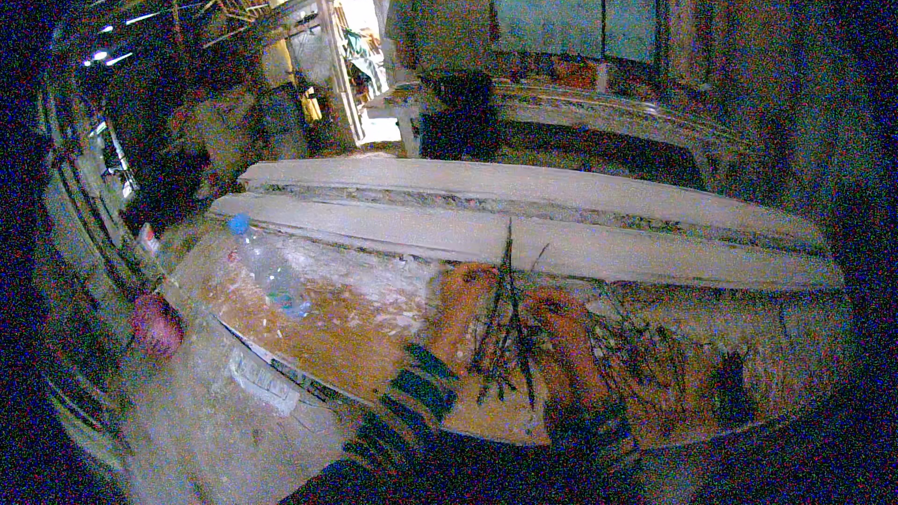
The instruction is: The person repeatedly picks up, separates, and organizes black cable ties on a workbench. They handle the ties one at a time, occasionally grouping them, while another person works on a boat hull in the background.
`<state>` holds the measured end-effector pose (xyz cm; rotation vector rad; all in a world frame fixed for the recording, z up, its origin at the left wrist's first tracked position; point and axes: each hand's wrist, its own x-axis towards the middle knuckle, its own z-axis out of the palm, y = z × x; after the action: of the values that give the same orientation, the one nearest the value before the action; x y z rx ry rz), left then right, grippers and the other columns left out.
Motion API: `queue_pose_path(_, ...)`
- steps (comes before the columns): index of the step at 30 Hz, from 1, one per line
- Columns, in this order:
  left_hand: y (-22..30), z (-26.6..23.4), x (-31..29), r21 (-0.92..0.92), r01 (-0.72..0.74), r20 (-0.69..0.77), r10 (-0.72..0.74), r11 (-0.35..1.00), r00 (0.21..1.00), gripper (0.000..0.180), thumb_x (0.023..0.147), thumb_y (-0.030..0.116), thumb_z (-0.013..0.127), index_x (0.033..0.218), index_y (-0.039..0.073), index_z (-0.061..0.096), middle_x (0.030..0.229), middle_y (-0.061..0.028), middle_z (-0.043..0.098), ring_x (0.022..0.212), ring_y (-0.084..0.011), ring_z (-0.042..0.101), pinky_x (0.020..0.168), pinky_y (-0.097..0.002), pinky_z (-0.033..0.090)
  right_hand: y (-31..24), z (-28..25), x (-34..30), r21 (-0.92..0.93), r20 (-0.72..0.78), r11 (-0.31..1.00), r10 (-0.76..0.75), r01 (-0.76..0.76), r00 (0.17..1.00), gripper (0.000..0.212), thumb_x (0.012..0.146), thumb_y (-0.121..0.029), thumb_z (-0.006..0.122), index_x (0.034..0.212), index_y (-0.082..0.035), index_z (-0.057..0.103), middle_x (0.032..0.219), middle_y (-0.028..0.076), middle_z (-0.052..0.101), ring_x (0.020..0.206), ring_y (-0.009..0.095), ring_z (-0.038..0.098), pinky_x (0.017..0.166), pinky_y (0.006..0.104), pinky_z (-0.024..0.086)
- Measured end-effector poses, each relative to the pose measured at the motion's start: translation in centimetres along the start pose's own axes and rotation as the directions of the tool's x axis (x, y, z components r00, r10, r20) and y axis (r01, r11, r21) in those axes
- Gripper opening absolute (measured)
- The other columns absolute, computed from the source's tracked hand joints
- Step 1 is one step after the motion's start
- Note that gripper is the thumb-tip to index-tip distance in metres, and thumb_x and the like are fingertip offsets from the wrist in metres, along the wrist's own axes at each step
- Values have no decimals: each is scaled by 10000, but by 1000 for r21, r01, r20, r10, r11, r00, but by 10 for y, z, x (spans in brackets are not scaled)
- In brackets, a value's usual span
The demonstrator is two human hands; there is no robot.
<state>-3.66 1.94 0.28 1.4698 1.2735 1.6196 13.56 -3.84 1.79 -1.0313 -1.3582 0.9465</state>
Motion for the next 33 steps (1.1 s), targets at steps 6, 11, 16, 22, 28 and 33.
queue_pose_path(6,11,-2,-4,-82,138,-4,-139,987,990,261,659,249,703,735,27,590,640,-21,540,568,-112,464,547,-256,386,-7,4,-7,233,92,962,125,-144,988,208,769,-270,603,811,-67,590,867,20,575,845,126,510,735,255,379)
queue_pose_path(11,15,-3,-3,-67,88,9,-87,994,996,249,657,241,705,677,21,589,621,-24,536,560,-109,456,533,-245,370,-13,6,-8,331,175,937,53,-110,983,197,781,-251,584,838,-64,605,938,29,565,866,136,512,748,266,383)
queue_pose_path(16,12,-1,-4,-103,65,-19,-68,993,998,230,663,224,700,659,19,596,605,-14,539,562,-103,460,531,-242,370,-19,7,-10,349,267,931,13,-109,964,148,772,-183,587,836,-54,619,966,47,554,882,143,510,758,275,389)
queue_pose_path(22,6,0,-3,-135,98,93,-86,986,992,157,691,156,675,705,11,615,622,-14,571,570,-90,485,549,-224,387,-18,9,-9,217,248,975,0,-56,969,90,722,-77,623,806,-47,610,925,57,566,860,136,518,739,263,406)
queue_pose_path(28,5,7,-4,-62,-81,295,96,995,951,170,706,191,661,747,28,630,657,-24,593,608,-99,517,577,-243,411,-3,0,0,138,89,990,29,-41,996,82,706,-77,644,756,-58,583,782,30,590,681,115,544,618,248,437)
queue_pose_path(33,20,7,-13,36,27,531,-42,999,846,210,705,232,664,762,33,628,696,-50,602,650,-132,540,613,-270,426,5,-4,2,-213,-118,977,-53,27,992,88,700,-73,638,749,-36,574,724,37,580,657,109,534,617,250,434)
